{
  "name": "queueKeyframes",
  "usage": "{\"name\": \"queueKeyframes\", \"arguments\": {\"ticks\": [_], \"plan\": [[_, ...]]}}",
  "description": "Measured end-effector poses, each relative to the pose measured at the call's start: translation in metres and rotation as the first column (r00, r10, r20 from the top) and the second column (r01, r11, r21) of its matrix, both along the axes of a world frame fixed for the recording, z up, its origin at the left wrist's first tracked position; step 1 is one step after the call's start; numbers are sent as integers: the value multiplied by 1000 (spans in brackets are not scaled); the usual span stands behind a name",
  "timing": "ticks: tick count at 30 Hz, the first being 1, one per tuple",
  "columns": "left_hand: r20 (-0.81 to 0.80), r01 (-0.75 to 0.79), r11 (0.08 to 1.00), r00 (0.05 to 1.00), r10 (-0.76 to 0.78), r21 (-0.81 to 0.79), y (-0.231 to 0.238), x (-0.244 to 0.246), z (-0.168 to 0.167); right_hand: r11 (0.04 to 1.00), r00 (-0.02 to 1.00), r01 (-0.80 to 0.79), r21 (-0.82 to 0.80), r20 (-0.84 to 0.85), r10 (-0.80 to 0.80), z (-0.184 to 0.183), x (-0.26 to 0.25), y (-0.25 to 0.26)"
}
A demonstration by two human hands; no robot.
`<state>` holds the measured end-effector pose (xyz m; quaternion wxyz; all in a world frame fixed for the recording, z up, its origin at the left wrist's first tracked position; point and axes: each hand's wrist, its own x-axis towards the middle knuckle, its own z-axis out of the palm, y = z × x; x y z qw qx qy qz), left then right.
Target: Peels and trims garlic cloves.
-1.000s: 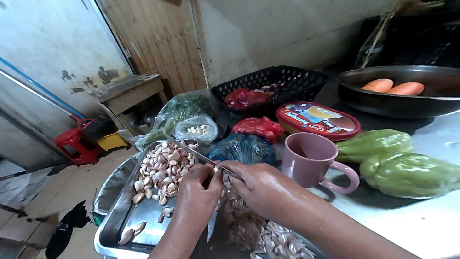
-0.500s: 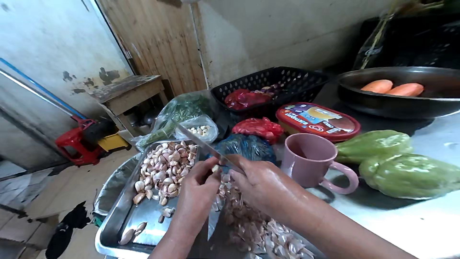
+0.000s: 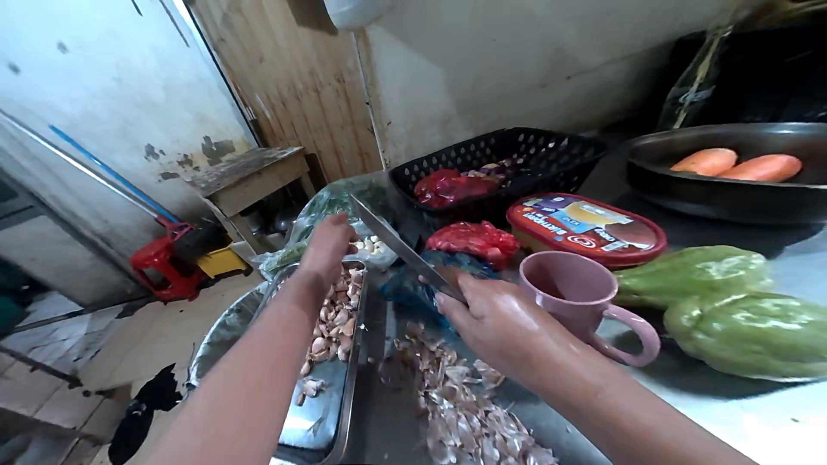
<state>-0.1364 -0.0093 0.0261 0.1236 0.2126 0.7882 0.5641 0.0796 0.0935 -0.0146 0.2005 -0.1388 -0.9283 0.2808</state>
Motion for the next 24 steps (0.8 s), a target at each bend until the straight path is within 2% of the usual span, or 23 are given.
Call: {"name": "queueKeyframes", "arguments": {"ticks": [3, 7, 9, 10, 12, 14, 16, 19, 21, 24], "plan": [[-105, -20, 998, 994, 13, -63, -2, -3, 18, 1000, 1000, -10, -2, 24, 10, -3, -2, 2], [-198, -58, 987, 980, 27, -151, -38, 19, 34, 998, 998, -52, -23, 21, 53, -3, -1, 1], [-241, -28, 966, 970, -36, -257, -68, 35, 36, 993, 993, -93, -72, 66, 98, -1, 0, 0], [-253, 2, 934, 962, -99, -358, -86, 42, 37, 990, 991, -113, -89, 65, 119, -2, 0, -1], [-269, 7, 777, 936, -226, -629, -118, 58, 39, 984, 988, -138, -110, 60, 145, -5, -2, -3], [-209, 27, 531, 901, -381, -847, -145, 64, 35, 976, 984, -148, -160, 73, 161, -5, -4, -4], [-86, 51, 282, 888, -451, -958, -165, 60, 23, 975, 986, -131, -179, 81, 147, -7, -5, -4], [57, 53, -23, 925, -375, -998, -179, 54, 6, 978, 984, -107, -178, 124, 130, -7, -6, -3], [58, 21, -114, 944, -326, -993, -186, 46, -7, 982, 981, -123, -146, 134, 142, -10, -8, 0], [81, 26, -164, 938, -338, -986, -190, 41, -22, 987, 967, -129, -100, 209, 148, -8, -10, 1]]}}
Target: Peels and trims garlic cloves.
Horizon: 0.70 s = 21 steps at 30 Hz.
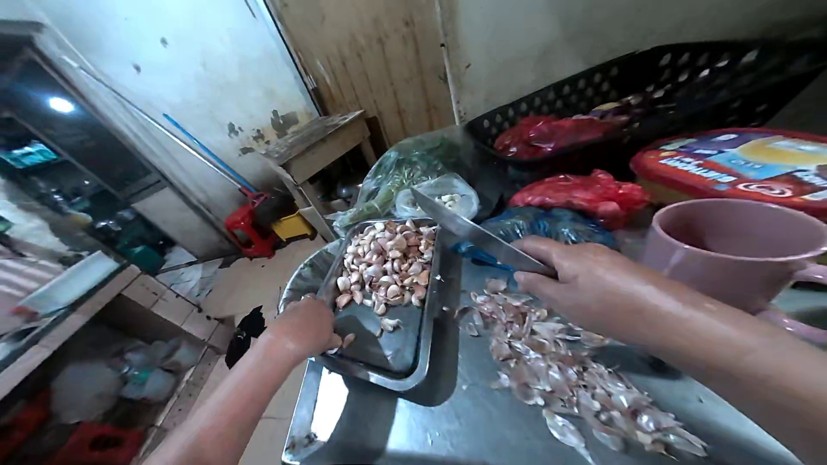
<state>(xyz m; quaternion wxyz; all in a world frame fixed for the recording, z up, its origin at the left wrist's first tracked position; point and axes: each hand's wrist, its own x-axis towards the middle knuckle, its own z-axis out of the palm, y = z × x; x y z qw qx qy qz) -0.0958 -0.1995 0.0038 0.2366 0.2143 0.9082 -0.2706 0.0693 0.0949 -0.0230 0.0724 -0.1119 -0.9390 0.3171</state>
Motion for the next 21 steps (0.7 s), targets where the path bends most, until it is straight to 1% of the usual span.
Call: {"name": "queueKeyframes", "arguments": {"ticks": [2, 3, 4, 5, 6, 7, 8, 9, 10, 11, 12, 13, 14, 15, 17, 19, 20, 21], "plan": [[9, 45, 999, 999, -45, -21, 3, 2, -1, 1000, 1000, 5, 24, 18, -5, 0, 0, 0], [17, 46, 999, 999, -46, -2, 5, 3, 1, 1000, 1000, 7, 27, 17, -7, 0, 0, 1], [26, 27, 998, 999, -29, 60, 4, 4, 4, 1000, 1000, 7, 30, 10, -7, 0, 0, 2], [36, -12, 985, 999, 6, 175, 3, 3, 9, 1000, 1000, 9, 26, 1, -9, 1, 1, 3], [52, -66, 946, 997, 53, 318, 1, 3, 16, 1000, 1000, 12, 12, -6, -12, 3, 2, 3], [77, -118, 881, 993, 93, 458, 1, 4, 22, 1000, 1000, 11, -13, -17, -12, 4, 3, 2], [118, -171, 798, 985, 126, 577, 3, 6, 28, 999, 1000, 5, -45, -28, -7, 5, 5, 1], [173, -223, 697, 975, 143, 682, 8, 9, 32, 996, 1000, -8, -93, -16, 7, 6, 6, 0], [242, -274, 562, 961, 133, 780, 15, 13, 33, 986, 999, -35, -162, 5, 36, 11, 9, -2], [313, -328, 402, 944, 103, 855, 25, 19, 31, 971, 997, -65, -230, 24, 72, 15, 12, -4], [382, -383, 236, 923, 50, 893, 38, 28, 29, 951, 994, -97, -294, 27, 109, 20, 15, -7], [438, -435, 79, 899, -23, 897, 53, 36, 25, 932, 990, -131, -337, 12, 143, 21, 17, -9], [477, -483, -47, 874, -99, 875, 68, 45, 20, 914, 985, -162, -373, -4, 173, 22, 18, -10], [511, -535, -151, 842, -173, 831, 83, 52, 15, 897, 979, -190, -400, -15, 201, 23, 19, -10], [575, -629, -297, 777, -256, 718, 108, 66, 6, 883, 973, -224, -412, -50, 224, 23, 20, -8], [608, -663, -421, 744, -276, 619, 127, 74, 0, 889, 979, -203, -412, -61, 195, 24, 19, -4], [604, -661, -454, 743, -288, 597, 132, 75, -2, 891, 983, -183, -417, -60, 173, 24, 19, -3], [590, -655, -462, 750, -300, 597, 136, 75, -5, 890, 986, -164, -426, -61, 153, 25, 18, -2]]}}
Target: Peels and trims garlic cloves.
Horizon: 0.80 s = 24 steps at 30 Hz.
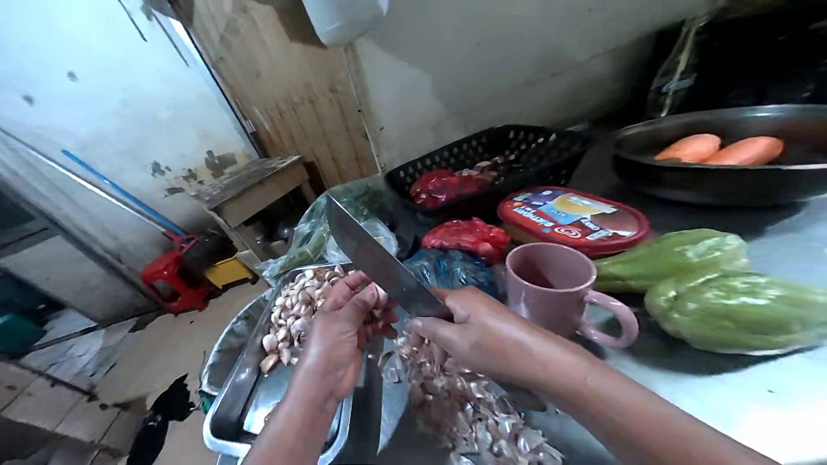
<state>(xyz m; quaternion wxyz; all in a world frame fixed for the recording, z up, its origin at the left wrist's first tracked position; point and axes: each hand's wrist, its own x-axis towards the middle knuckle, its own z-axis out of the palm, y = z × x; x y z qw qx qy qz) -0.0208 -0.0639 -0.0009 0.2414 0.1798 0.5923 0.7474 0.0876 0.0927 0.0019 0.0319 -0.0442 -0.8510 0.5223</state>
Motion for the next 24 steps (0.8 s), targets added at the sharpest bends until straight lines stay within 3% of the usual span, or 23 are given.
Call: {"name": "queueKeyframes", "arguments": {"ticks": [5, 9, 13, 17, 24], "plan": [[-184, 81, 995, 979, -89, -55, -5, 4, -10, 998, 999, 44, -53, 12, -44, -2, -4, 1], [-431, -69, 993, 902, 21, -96, -8, 1, -26, 990, 998, 31, -135, 61, -23, -1, -6, 0], [-325, -134, 991, 936, 135, 26, -5, -3, -26, 964, 987, 46, -263, 162, -3, 0, -10, -3], [-192, -85, 990, 976, 105, 109, 0, 3, -31, 955, 982, 37, -294, 188, 20, -2, -12, -5], [-410, -170, 986, 899, 157, 5, 5, 8, -38, 981, 991, 121, -150, 70, -112, -6, -11, -4]]}}
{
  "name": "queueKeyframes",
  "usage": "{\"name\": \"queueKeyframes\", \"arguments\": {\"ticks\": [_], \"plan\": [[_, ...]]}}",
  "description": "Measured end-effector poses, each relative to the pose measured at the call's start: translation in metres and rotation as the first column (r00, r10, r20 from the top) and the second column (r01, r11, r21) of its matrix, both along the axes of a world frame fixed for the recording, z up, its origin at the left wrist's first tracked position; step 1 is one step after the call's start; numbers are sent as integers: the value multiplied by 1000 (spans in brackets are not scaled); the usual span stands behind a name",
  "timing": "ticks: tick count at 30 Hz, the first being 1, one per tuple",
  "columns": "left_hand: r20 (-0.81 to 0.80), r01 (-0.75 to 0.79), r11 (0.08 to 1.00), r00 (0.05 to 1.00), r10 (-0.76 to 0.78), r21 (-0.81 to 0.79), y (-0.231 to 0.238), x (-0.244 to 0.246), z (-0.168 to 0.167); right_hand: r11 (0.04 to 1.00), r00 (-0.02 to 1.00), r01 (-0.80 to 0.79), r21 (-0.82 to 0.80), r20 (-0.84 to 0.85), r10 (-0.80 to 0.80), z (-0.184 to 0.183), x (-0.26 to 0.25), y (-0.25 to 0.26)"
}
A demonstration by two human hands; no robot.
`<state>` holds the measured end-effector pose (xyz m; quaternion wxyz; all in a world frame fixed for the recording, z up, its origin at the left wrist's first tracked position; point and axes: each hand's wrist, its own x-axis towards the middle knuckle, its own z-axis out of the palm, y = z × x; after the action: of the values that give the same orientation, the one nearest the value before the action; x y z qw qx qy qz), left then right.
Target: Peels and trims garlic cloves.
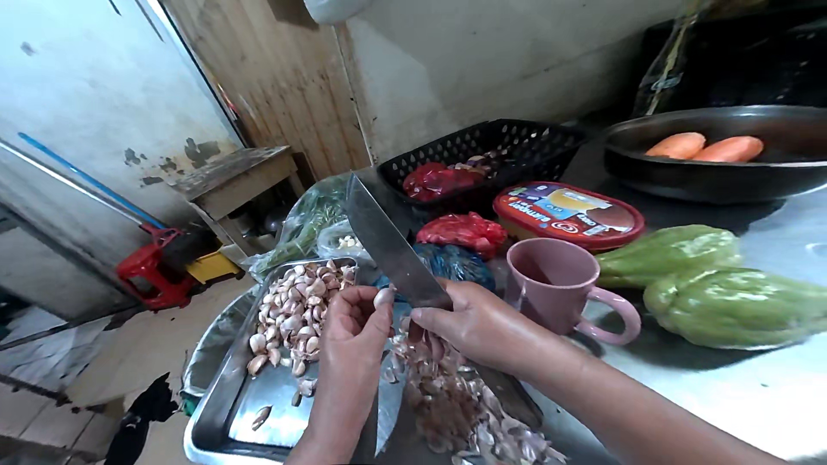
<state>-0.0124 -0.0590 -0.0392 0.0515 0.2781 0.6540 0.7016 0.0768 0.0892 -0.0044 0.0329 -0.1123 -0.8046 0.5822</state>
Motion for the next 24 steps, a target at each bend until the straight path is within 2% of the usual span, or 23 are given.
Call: {"name": "queueKeyframes", "arguments": {"ticks": [2, 5, 8, 11, 18, 24], "plan": [[-83, -61, 997, 995, 57, -55, -1, 1, -1, 998, 998, 16, 68, -67, -11, -5, 0, 1], [-210, -91, 990, 975, 66, -111, -2, 1, -5, 988, 998, -9, 156, -61, 19, -7, 0, 0], [-361, -111, 986, 931, 59, -125, -3, 1, -10, 959, 999, -26, 282, -30, 36, -6, 0, -1], [-493, -142, 985, 867, 77, -96, -3, -4, -15, 950, 998, -17, 312, -46, 33, -6, 1, -2], [-542, -155, 986, 835, 100, -58, -2, -2, -18, 946, 997, -13, 325, -63, 36, -6, 1, -1], [-689, -168, 983, 721, 73, -72, -3, -7, -23, 935, 998, -15, 353, -45, 33, -4, 1, -2]]}}
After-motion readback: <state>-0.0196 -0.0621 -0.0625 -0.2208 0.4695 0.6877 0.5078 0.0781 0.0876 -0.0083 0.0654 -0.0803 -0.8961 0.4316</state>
